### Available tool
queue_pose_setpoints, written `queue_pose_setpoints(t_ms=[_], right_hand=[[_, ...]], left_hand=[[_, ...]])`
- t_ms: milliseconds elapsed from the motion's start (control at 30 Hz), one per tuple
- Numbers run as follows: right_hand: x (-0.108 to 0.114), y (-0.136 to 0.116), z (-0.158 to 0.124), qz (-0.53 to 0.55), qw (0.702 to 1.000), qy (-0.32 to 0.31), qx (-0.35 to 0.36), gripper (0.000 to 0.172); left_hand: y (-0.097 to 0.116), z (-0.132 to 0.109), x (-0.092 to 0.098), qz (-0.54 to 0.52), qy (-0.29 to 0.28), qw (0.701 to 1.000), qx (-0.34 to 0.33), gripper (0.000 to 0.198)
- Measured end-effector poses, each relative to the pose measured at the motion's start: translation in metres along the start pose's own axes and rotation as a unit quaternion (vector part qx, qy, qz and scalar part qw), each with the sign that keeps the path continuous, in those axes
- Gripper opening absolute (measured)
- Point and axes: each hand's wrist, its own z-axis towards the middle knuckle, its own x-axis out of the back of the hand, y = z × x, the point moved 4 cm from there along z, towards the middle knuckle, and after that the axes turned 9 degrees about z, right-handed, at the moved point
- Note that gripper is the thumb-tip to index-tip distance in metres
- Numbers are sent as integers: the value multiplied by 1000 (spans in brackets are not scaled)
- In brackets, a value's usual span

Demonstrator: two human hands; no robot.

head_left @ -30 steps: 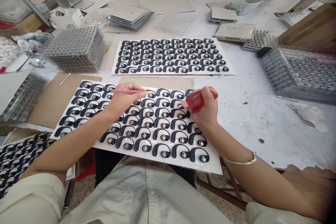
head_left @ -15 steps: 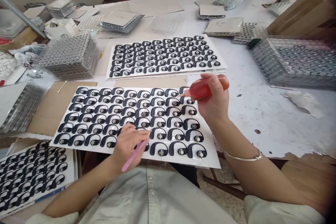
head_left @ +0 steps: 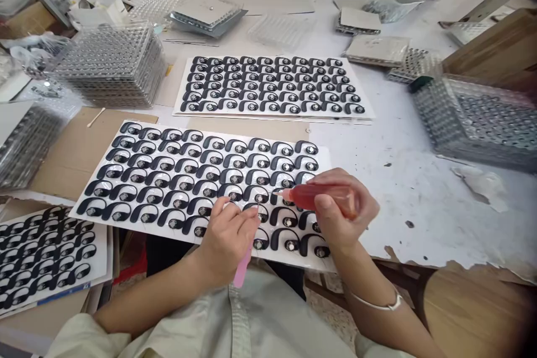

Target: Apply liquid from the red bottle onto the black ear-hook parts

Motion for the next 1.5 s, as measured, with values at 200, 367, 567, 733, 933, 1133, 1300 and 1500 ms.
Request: queue_pose_setpoints(t_ms=[200,367,567,733,933,1133,1300,1500], right_hand=[[-5,1,-6,-15,999,-26,42,21],[-7,1,-8,-25,997,-43,54,22],[-14,-1,-9,-40,991,-106,74,24],[-19,-4,-7,-34,986,-133,91,26],[-23,-6,-7,-51,981,-158,102,27],[-21,-4,-12,-68,976,-162,126,32],[-23,-9,-12,-100,969,-163,158,31],[-28,-20,-16,-138,945,-200,220,31]], left_hand=[[3,-2,-10,8,-2,1000,10,17],[6,-1,-12,38,16,999,8,11],[10,2,-11,81,22,996,-7,14],[12,2,-12,89,23,996,-2,13],[12,3,-11,88,30,996,-2,15],[12,3,-12,91,29,995,-5,13],[12,4,-10,94,23,995,-5,16],[12,4,-9,88,15,996,-8,16]])
